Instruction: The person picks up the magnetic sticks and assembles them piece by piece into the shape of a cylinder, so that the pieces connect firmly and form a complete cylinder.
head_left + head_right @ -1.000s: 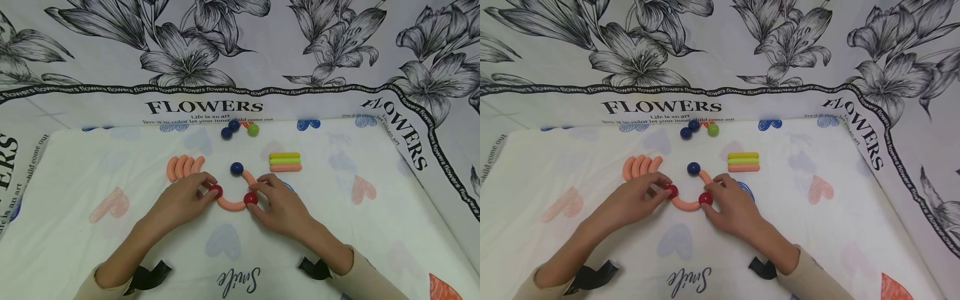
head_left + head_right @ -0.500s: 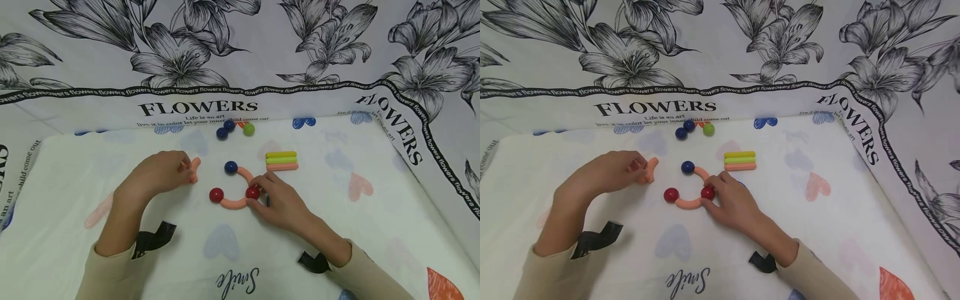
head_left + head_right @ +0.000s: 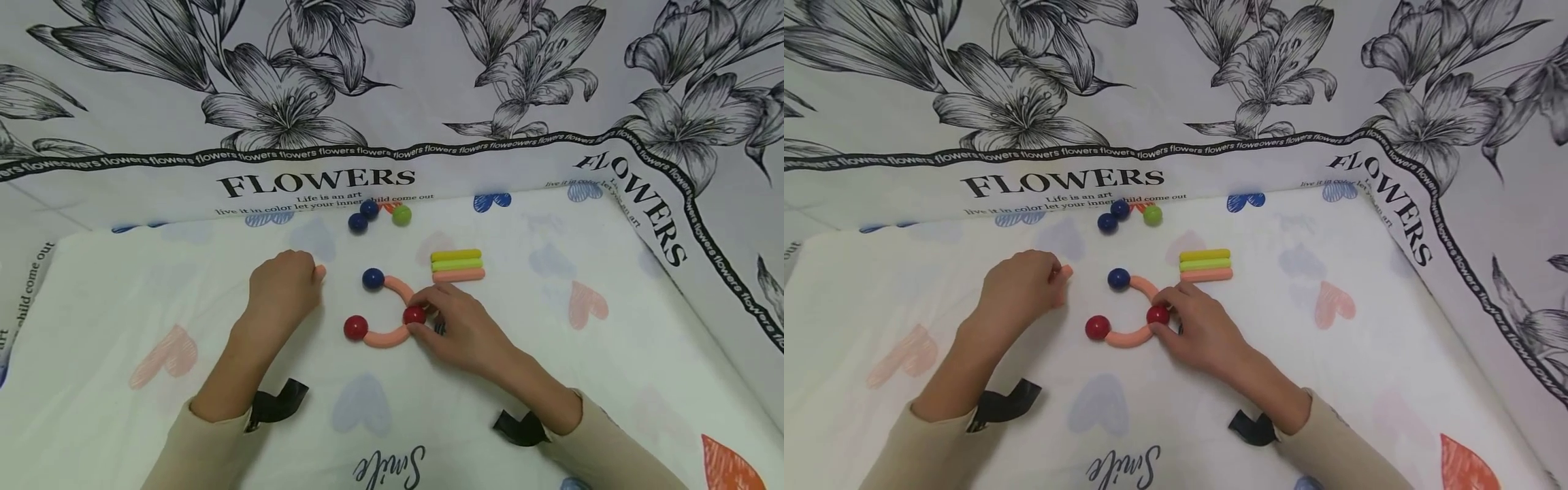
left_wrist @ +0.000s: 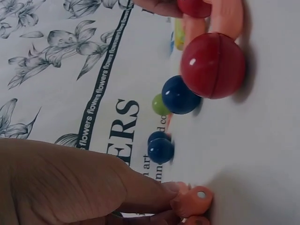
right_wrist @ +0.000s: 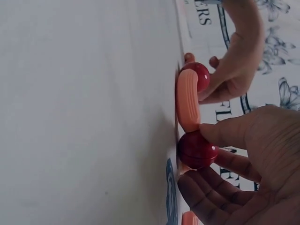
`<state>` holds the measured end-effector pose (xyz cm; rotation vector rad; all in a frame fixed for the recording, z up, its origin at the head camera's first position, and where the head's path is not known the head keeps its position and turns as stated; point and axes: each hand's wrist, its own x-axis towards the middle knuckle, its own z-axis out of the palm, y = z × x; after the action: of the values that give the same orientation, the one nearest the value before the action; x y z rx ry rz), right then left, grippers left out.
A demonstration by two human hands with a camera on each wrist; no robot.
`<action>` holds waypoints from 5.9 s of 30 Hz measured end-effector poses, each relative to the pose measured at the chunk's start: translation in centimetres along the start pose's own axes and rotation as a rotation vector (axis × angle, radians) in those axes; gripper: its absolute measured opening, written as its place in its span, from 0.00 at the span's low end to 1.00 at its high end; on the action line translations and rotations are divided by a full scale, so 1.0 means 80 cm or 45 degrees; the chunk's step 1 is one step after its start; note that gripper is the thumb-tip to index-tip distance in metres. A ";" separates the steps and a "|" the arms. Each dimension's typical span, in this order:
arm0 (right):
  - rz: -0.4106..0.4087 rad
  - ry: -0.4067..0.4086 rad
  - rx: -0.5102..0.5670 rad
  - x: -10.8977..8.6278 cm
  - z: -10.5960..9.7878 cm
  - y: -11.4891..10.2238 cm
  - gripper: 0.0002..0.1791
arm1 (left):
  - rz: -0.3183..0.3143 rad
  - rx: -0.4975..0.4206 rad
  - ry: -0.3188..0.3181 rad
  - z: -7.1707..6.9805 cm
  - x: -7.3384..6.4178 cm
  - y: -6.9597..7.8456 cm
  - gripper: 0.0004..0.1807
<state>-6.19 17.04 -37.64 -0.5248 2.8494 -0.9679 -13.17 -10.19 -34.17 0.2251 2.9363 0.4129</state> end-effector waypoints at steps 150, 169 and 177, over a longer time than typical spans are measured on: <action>-0.099 -0.036 0.073 0.002 0.003 0.003 0.19 | 0.002 -0.437 -0.279 0.023 -0.014 0.005 0.22; -0.061 0.080 -0.157 0.040 -0.052 0.046 0.15 | 0.195 -0.563 -0.205 0.036 -0.086 -0.022 0.31; 0.091 0.025 -0.216 0.031 -0.053 0.066 0.18 | 0.098 -0.495 -0.133 0.042 -0.100 -0.001 0.21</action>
<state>-10.89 22.50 -37.38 -0.4258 2.9620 -0.7279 -4.76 -10.75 -36.23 0.2957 2.6812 0.9371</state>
